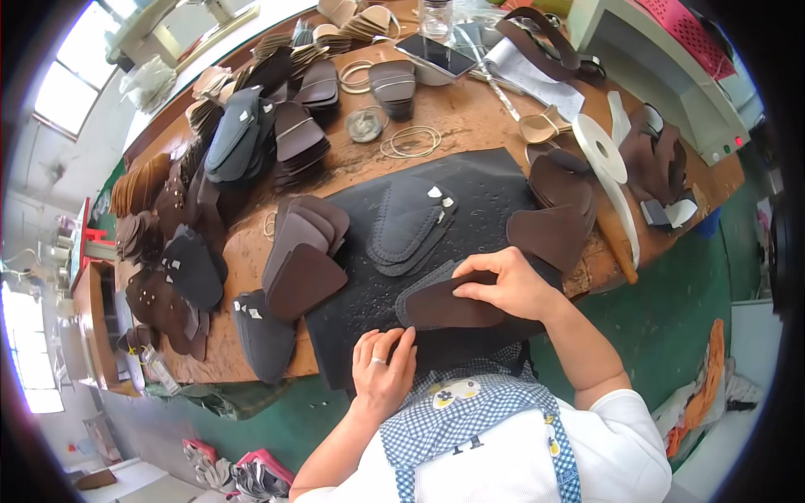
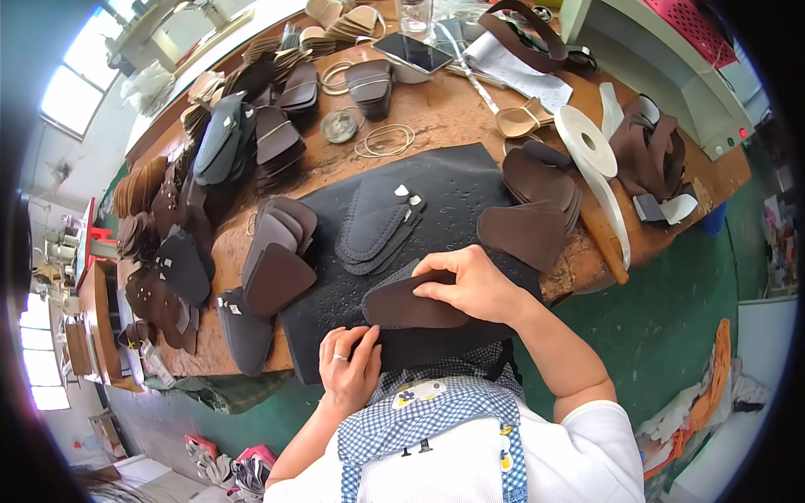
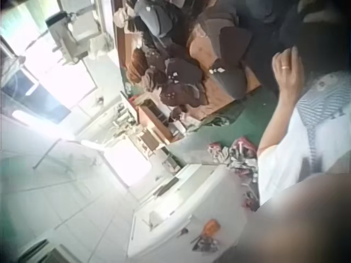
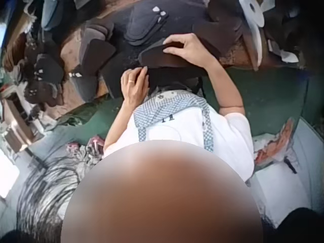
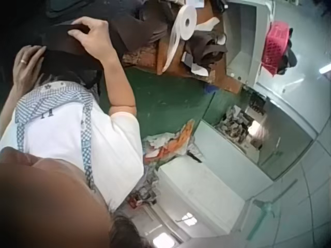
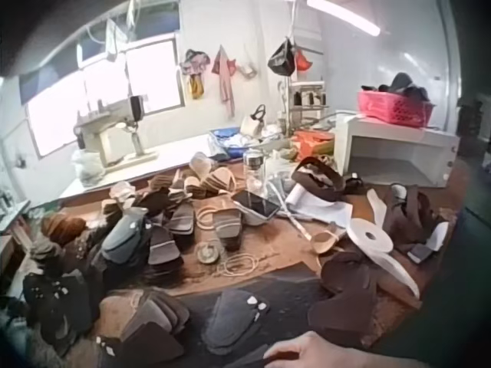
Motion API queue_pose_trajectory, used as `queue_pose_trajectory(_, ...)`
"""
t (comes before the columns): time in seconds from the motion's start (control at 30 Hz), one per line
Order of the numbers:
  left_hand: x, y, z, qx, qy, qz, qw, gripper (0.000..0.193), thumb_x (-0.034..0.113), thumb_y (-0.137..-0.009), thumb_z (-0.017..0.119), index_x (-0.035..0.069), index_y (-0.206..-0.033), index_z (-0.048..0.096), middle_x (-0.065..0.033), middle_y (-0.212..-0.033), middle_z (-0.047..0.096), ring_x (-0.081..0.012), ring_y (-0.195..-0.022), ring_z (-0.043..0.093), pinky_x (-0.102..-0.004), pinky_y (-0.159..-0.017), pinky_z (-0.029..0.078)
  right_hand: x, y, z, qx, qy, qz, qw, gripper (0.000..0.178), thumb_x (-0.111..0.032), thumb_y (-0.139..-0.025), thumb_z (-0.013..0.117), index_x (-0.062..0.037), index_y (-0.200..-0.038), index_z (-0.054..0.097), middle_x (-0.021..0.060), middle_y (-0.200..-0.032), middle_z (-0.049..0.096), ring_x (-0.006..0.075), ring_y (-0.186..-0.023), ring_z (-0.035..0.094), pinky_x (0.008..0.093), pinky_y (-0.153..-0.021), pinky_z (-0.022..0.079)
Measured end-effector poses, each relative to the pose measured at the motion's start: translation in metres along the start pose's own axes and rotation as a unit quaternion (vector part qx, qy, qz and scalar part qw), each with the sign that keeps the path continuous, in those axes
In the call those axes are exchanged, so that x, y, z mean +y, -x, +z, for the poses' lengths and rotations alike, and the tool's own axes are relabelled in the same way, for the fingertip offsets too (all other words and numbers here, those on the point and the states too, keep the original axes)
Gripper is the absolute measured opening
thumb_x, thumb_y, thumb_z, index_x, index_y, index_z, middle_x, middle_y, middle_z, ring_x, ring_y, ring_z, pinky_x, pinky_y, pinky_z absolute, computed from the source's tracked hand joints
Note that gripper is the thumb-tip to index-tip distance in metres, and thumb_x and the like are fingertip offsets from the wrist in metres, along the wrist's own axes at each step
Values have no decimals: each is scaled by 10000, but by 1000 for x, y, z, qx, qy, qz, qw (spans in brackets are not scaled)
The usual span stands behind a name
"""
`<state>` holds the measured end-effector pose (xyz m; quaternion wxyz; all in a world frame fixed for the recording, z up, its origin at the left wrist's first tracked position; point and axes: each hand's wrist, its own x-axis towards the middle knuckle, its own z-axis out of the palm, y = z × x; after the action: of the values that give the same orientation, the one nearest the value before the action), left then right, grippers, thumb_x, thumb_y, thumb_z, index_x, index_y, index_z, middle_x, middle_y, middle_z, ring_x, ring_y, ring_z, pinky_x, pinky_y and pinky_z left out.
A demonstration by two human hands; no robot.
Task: Preparing and organizing cut leather components for shoe assembly at a workbench.
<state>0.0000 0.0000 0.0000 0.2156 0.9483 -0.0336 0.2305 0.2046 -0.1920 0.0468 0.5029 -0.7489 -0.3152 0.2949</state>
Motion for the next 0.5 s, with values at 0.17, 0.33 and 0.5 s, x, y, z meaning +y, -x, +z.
queue_pose_trajectory(0.17, -1, 1, -4, -23, -3, -11, 1000, 445, 10, -759, 788, 48, -1200, 744, -117, -1172, 638, -315, -1046, 613, -481, -983, 511, 9, -18, 15, -23, 24, -1, 999, 210, -70, -881, 756, 15, -1069, 715, 123, -948, 770, 185, -884, 735, 321, -798, 565)
queue_pose_trajectory(0.33, -5, 7, -3, -28, -20, -1, 999, 441, 45, -796, 781, 45, -1233, 723, -113, -1234, 615, -280, -1094, 593, -470, -1009, 502, 7, -24, 18, -29, 58, 1, 998, 227, -93, -878, 761, 18, -1069, 708, 149, -952, 766, 212, -884, 743, 332, -799, 567)
queue_pose_trajectory(0.5, -6, 2, -2, -73, -24, 17, 997, 431, 23, -808, 731, 4, -1237, 696, -128, -1412, 611, -293, -1224, 580, -474, -1066, 457, 5, -23, 18, -22, 113, -5, 993, 253, -118, -877, 765, 23, -1077, 703, 165, -947, 763, 237, -877, 748, 340, -801, 567)
